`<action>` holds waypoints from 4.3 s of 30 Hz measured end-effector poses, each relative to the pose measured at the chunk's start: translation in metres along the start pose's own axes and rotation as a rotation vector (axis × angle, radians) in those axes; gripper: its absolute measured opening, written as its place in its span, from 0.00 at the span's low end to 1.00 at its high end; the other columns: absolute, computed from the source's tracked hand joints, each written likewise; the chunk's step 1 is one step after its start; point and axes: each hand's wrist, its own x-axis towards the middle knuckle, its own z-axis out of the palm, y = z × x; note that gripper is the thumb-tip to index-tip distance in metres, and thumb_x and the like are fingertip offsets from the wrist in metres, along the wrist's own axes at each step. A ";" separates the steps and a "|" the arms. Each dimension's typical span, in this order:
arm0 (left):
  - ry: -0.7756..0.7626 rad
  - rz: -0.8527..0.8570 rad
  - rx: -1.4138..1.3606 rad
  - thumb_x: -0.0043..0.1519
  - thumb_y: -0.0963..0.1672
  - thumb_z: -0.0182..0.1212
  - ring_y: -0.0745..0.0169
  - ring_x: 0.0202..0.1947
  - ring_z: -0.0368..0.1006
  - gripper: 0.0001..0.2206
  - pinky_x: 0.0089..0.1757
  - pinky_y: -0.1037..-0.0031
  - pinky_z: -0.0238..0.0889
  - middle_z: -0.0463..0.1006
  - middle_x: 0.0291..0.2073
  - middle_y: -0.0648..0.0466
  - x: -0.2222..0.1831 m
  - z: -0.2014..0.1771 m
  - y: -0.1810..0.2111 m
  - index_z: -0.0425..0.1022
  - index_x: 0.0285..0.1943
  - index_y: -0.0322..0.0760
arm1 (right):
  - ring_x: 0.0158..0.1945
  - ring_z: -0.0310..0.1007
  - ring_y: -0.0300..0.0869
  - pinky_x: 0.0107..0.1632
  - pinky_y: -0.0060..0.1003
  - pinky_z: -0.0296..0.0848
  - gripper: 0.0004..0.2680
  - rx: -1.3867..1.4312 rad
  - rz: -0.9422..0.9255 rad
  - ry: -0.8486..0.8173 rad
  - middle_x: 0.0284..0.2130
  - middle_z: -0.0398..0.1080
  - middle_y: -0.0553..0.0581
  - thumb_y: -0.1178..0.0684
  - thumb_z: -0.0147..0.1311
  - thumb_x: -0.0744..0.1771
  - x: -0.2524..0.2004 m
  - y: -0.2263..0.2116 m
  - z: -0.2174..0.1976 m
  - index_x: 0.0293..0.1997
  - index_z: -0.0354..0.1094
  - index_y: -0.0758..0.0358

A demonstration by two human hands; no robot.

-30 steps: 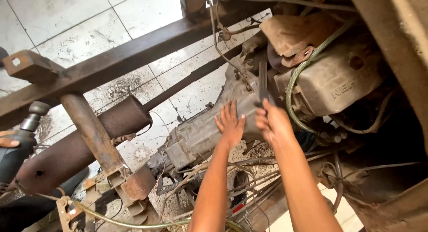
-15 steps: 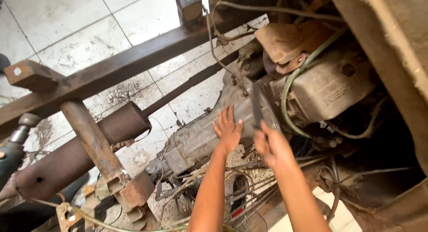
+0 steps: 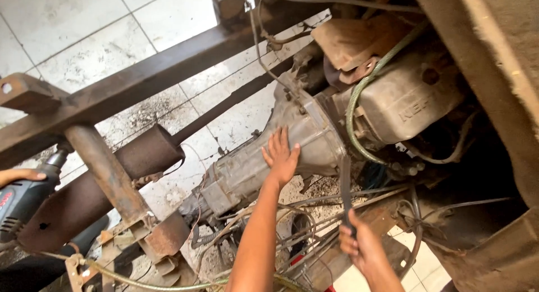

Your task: Scrubbing and cleaning the metal frame of a car chassis using a scraper and wire brush.

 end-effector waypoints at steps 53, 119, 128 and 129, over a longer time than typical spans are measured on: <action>0.153 0.009 0.124 0.52 0.60 0.66 0.48 0.80 0.24 0.53 0.68 0.50 0.07 0.38 0.81 0.48 -0.005 0.007 0.005 0.36 0.83 0.47 | 0.36 0.79 0.60 0.37 0.50 0.79 0.24 -1.904 -1.082 0.114 0.35 0.73 0.75 0.56 0.50 0.66 0.026 -0.108 0.201 0.69 0.50 0.79; 0.422 0.161 0.288 0.64 0.48 0.51 0.41 0.67 0.60 0.25 0.65 0.56 0.44 0.69 0.65 0.38 -0.020 -0.094 -0.116 0.67 0.67 0.27 | 0.33 0.76 0.68 0.40 0.59 0.73 0.15 -2.417 -0.909 -0.106 0.32 0.73 0.79 0.51 0.47 0.69 0.148 -0.216 0.240 0.64 0.65 0.57; 0.300 0.150 0.327 0.65 0.49 0.45 0.47 0.71 0.59 0.24 0.70 0.60 0.45 0.69 0.66 0.42 -0.029 -0.091 -0.112 0.68 0.66 0.30 | 0.40 0.76 0.67 0.44 0.57 0.73 0.21 -2.423 -0.782 -0.128 0.37 0.74 0.77 0.53 0.45 0.68 0.082 -0.196 0.273 0.72 0.53 0.60; 0.336 0.175 0.341 0.64 0.48 0.46 0.45 0.69 0.60 0.24 0.68 0.58 0.45 0.70 0.65 0.41 -0.023 -0.091 -0.116 0.69 0.66 0.28 | 0.41 0.75 0.67 0.46 0.56 0.74 0.22 -2.501 -0.779 -0.117 0.38 0.74 0.78 0.53 0.46 0.68 0.083 -0.199 0.279 0.73 0.51 0.59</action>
